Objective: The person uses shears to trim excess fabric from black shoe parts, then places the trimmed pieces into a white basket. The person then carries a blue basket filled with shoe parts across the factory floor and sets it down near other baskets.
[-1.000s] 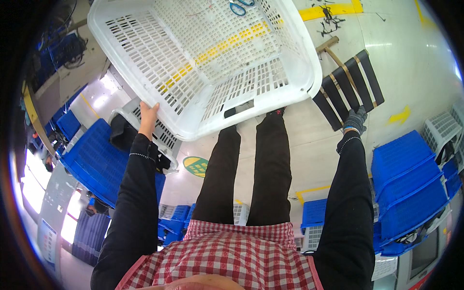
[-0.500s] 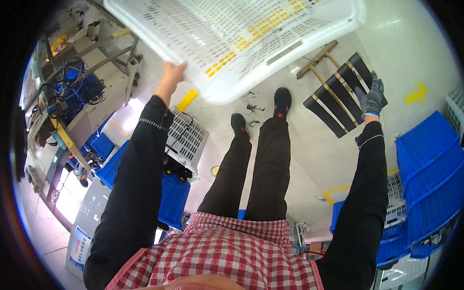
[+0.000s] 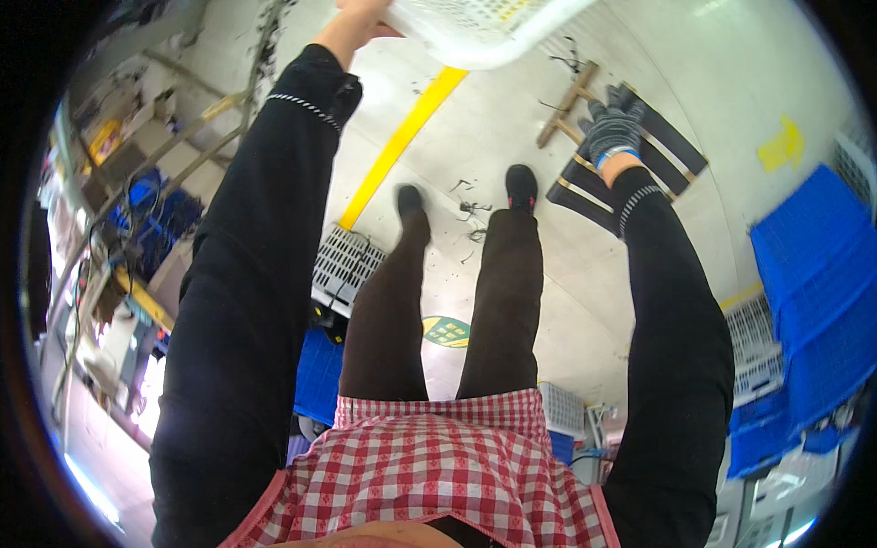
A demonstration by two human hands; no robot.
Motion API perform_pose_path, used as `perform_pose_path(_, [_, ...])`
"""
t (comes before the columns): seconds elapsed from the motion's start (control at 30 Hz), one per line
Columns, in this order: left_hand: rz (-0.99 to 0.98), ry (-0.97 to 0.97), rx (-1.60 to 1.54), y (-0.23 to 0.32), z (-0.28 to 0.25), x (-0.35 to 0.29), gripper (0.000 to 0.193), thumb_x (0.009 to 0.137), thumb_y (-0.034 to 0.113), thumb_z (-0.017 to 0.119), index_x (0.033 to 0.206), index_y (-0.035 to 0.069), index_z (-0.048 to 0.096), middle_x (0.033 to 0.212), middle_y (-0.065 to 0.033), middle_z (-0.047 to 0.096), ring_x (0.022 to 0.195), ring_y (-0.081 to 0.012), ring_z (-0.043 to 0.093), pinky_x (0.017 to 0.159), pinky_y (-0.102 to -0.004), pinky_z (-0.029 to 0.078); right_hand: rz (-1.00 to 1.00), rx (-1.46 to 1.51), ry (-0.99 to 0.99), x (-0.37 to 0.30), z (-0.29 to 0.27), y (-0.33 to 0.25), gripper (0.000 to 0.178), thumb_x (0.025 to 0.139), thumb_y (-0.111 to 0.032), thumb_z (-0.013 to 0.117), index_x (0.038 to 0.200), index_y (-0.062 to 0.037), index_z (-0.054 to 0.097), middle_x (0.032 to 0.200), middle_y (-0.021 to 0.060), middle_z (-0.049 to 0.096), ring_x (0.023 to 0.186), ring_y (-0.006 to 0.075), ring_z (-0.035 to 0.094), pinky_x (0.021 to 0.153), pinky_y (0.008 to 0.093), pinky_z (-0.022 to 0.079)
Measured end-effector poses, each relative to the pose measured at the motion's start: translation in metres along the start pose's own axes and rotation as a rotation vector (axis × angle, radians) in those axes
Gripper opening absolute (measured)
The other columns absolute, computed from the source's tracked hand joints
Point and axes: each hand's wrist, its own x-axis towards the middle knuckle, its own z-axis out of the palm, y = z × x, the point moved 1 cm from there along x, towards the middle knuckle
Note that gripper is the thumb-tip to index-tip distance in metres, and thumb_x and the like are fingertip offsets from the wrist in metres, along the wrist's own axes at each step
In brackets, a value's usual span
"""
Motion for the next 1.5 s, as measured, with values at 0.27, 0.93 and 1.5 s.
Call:
perform_pose_path(0.27, [0.07,-0.066,0.06,0.041,0.007,-0.047,0.058,0.098,0.022,0.054,0.121,-0.024,0.028,0.109,-0.033,0.057,0.09,-0.0396,0.071,0.069,-0.0431,0.066,0.289,0.167,0.068,0.0,-0.003,-0.016,0.032,0.095,-0.023,0.05,0.118,-0.0138,0.069,0.122,0.0128,0.067,0.125,0.0383,0.056,0.103,0.0814,0.019])
perform_pose_path(0.93, [0.116,-0.368,0.317,0.376,0.052,-0.097,0.039,0.103,0.033,0.051,0.129,0.005,0.053,0.112,-0.0226,0.068,0.09,-0.0342,0.07,0.076,-0.0523,0.058,0.479,0.829,0.217,-0.006,-0.33,0.151,0.042,0.094,-0.047,0.048,0.107,-0.0134,0.069,0.115,0.0216,0.067,0.12,0.0396,0.058,0.106,0.0589,0.036])
perform_pose_path(1.5, [0.408,-0.137,1.032,0.658,-0.256,-0.07,0.021,0.09,0.015,0.063,0.106,0.004,0.057,0.101,-0.0175,0.063,0.098,-0.0346,0.063,0.083,-0.0473,0.051,0.064,0.623,-0.193,0.098,-0.679,0.341,0.029,0.095,-0.032,0.053,0.112,-0.0194,0.072,0.127,0.0115,0.064,0.12,0.0346,0.058,0.098,0.0598,0.045])
